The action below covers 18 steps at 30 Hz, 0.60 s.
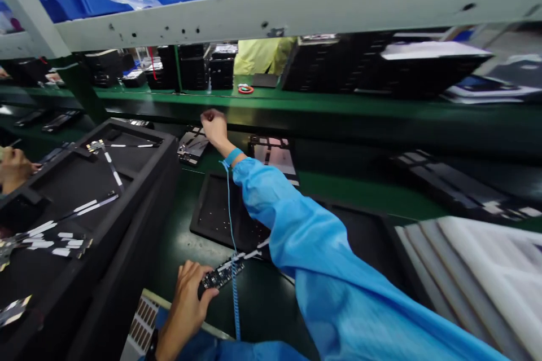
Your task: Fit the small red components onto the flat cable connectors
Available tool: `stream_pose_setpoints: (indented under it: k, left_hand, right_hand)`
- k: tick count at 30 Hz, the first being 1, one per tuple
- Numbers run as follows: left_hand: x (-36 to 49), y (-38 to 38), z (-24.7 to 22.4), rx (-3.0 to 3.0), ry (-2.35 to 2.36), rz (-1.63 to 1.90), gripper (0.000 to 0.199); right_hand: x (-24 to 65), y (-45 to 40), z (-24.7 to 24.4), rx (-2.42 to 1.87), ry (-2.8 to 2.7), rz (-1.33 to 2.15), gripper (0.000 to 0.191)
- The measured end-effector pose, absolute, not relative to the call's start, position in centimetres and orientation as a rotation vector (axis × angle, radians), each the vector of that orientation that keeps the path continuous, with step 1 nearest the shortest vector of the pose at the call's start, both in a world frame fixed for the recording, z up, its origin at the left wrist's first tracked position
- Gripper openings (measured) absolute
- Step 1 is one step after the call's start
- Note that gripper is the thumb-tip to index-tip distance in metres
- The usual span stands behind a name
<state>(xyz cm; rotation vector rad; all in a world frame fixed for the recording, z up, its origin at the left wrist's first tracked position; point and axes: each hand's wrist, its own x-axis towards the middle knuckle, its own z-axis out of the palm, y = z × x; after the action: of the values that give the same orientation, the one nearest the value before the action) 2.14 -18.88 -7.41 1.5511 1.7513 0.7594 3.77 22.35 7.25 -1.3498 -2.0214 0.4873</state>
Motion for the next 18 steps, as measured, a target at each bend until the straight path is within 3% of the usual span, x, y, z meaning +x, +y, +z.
stream_pose_setpoints:
  k: [3, 7, 12, 18]
  left_hand:
    - [2.4, -19.0, -7.5, 1.518, 1.775, 0.744, 0.034]
    - [2.5, -18.9, -7.4, 1.493, 1.822, 0.698, 0.037]
    - [2.5, -18.8, -7.3, 1.498, 1.803, 0.716, 0.04]
    - [2.2, -18.6, -7.7, 1.502, 1.752, 0.735, 0.037]
  right_hand:
    - [-0.4, 19.3, 12.5, -0.714, -2.013, 0.467, 0.032]
    - [-6.4, 12.9, 18.3, -0.231, -2.575, 0.27, 0.029]
    - [-10.0, 9.0, 19.5, -0.203, -2.925, -0.392, 0.029]
    - [-9.6, 9.0, 18.4, -0.178, -2.864, -0.598, 0.034]
